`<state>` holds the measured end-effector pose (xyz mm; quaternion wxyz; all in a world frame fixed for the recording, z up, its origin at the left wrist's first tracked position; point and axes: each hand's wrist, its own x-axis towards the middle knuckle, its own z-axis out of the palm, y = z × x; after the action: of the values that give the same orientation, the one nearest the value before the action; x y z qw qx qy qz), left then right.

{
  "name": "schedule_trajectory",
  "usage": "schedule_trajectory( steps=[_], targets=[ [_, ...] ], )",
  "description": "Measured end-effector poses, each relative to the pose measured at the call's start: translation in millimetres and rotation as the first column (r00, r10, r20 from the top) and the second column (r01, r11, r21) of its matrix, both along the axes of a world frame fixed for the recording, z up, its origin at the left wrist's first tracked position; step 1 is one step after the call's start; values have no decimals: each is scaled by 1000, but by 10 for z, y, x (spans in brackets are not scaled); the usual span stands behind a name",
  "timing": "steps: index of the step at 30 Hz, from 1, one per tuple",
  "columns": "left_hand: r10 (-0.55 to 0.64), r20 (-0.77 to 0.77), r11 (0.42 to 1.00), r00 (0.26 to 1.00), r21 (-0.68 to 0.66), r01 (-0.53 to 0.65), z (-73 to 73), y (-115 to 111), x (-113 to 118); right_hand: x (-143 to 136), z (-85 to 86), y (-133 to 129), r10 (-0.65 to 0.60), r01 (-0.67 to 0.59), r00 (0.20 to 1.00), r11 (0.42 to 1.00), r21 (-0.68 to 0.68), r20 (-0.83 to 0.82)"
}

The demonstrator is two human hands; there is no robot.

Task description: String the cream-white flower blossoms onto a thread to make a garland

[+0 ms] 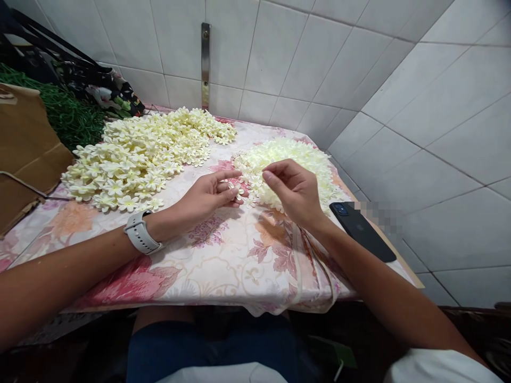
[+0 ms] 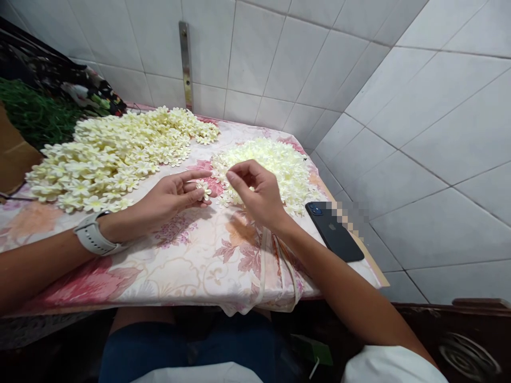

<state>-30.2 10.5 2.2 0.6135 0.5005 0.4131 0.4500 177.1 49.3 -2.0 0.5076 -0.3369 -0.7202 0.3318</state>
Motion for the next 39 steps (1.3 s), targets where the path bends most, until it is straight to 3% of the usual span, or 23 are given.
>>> schedule_trajectory(
  steps=[4,8,12,16,24,30,35,39],
  targets=[
    [21,8,998,1000,62,-22,-25,-24,-12,-69,-60,-70,225,-210,973,957,-201,57],
    [26,5,993,1000,114,-27,-61,-10,-9,-121,-75,-85,247,-248,968,921,-301,-42],
    [-45,5,994,999,98,45,-74,5,0,-113,-74,-57,239,-252,968,919,-305,-80],
    [-34,-101,989,994,141,48,-58,-10,10,-98,-101,-48,240,-241,970,937,-252,-35],
    [8,-108,978,994,207,15,-17,-64,52,-130,-71,-76,201,-193,979,967,-167,31],
    [125,-196,960,973,270,-69,-1,-75,16,-177,-108,-105,312,-328,945,898,-294,-102],
    [-51,-160,976,986,200,83,-21,-53,10,-187,-132,-107,348,-373,928,844,-385,-136],
    [-82,-154,974,985,197,112,-28,-44,10,-168,-99,-83,276,-311,950,883,-351,-145]
  ],
)
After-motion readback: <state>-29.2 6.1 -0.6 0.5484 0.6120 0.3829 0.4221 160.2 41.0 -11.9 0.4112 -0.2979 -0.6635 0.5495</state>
